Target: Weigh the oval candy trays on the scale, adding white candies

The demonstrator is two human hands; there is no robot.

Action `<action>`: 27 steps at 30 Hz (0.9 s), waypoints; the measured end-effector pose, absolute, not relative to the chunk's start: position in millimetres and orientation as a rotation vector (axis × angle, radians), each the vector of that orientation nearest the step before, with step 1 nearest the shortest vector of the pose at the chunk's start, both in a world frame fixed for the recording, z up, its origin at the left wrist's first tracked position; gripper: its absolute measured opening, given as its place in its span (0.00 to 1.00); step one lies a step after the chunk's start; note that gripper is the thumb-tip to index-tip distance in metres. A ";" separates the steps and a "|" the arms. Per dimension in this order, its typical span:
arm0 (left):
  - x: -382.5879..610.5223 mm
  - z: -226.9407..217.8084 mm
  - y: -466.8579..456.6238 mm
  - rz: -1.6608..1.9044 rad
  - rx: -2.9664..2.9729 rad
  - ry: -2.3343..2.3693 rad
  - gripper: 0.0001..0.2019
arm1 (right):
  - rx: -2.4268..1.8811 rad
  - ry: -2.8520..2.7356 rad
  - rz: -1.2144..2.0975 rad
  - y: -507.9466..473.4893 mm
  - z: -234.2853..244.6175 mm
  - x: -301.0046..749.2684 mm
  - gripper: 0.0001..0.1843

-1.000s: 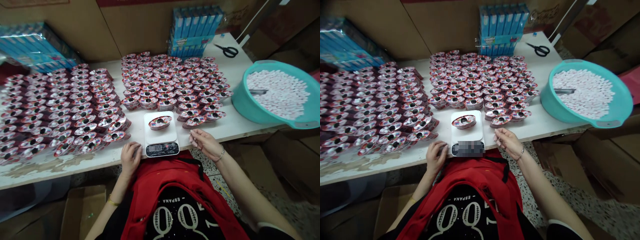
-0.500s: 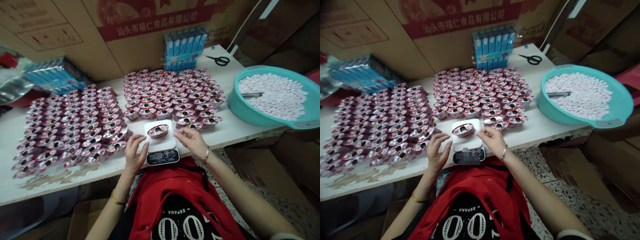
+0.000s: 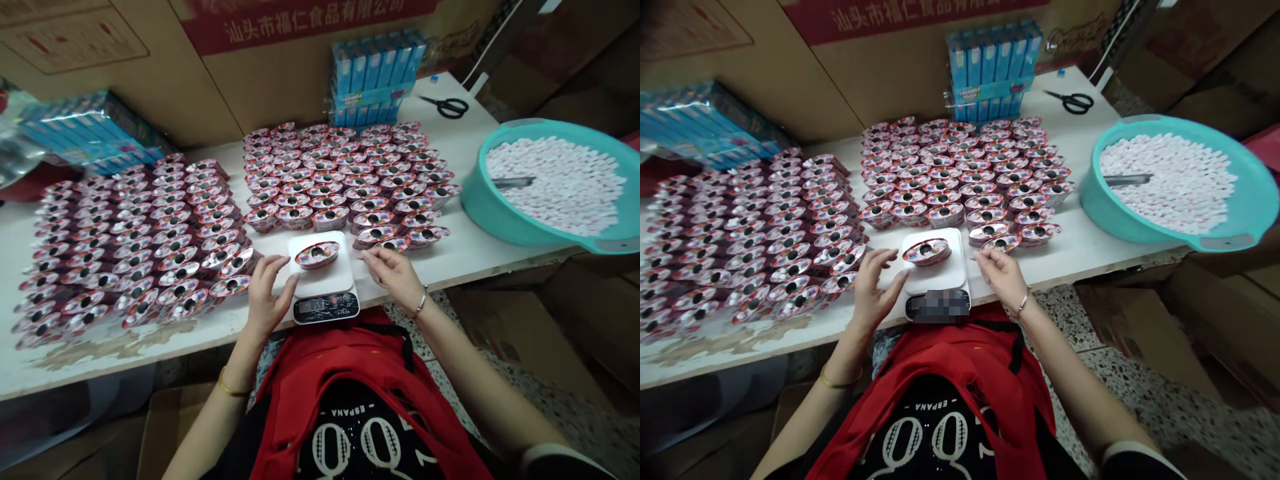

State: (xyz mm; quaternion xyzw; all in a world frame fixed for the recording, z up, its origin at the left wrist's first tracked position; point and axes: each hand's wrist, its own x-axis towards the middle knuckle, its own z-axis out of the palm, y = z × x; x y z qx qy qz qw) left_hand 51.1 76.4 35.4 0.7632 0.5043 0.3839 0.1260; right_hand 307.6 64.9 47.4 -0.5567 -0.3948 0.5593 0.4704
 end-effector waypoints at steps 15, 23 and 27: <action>48.7 49.6 110.3 0.892 2.295 1.221 0.26 | -1.396 -0.604 1.635 24.8 18.1 325.2 0.24; 31.2 63.0 109.0 1.118 2.178 1.437 0.14 | -1.476 -0.609 1.546 26.0 8.5 321.8 0.23; 31.8 60.7 110.0 1.084 2.173 1.439 0.14 | -1.498 -0.619 1.527 26.3 6.9 321.7 0.23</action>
